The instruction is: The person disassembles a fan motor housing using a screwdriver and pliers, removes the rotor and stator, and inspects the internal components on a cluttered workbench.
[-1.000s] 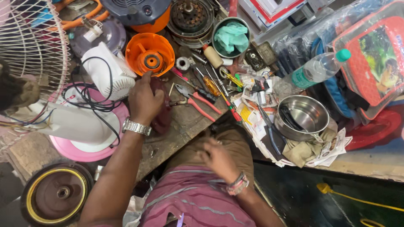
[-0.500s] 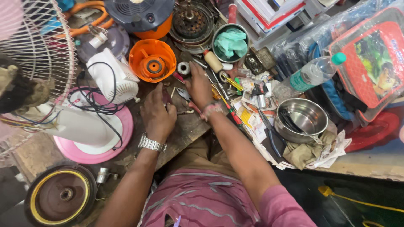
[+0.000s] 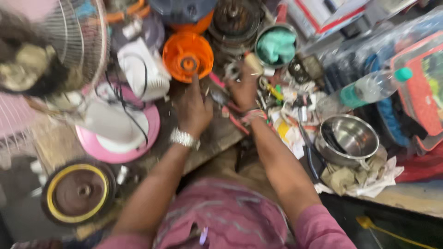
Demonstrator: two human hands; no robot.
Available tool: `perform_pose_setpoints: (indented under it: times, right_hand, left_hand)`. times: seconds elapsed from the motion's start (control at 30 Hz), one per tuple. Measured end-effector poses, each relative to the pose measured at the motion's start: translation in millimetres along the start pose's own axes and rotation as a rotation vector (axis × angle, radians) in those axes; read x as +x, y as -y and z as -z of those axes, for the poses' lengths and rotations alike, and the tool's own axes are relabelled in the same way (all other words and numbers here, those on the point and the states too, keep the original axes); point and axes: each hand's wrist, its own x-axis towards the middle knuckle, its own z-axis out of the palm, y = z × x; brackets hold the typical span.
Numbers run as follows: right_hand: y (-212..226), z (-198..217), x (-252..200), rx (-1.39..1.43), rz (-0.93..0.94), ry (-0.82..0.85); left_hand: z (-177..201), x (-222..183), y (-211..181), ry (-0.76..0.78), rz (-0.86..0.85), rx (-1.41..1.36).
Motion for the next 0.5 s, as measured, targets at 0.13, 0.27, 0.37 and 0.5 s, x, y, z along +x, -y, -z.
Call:
perform_pose_setpoints:
  times: [0.13,0.27,0.37,0.5]
  right_hand:
    - [12,52,-42,0.839,-0.373,-0.215]
    - [31,72,-79,1.152,-0.83,-0.174]
    - [41,84,-94,1.058,-0.75,-0.144]
    - [51,119,-77,0.695,-0.325,-0.379]
  left_hand:
    - [-2,15,11,0.1,0.253,-0.064]
    - [8,20,15,0.12,0.268,-0.072]
    - [13,13,24,0.131,0.29,-0.048]
    - [20,6,46,0.063,0.206,-0.017]
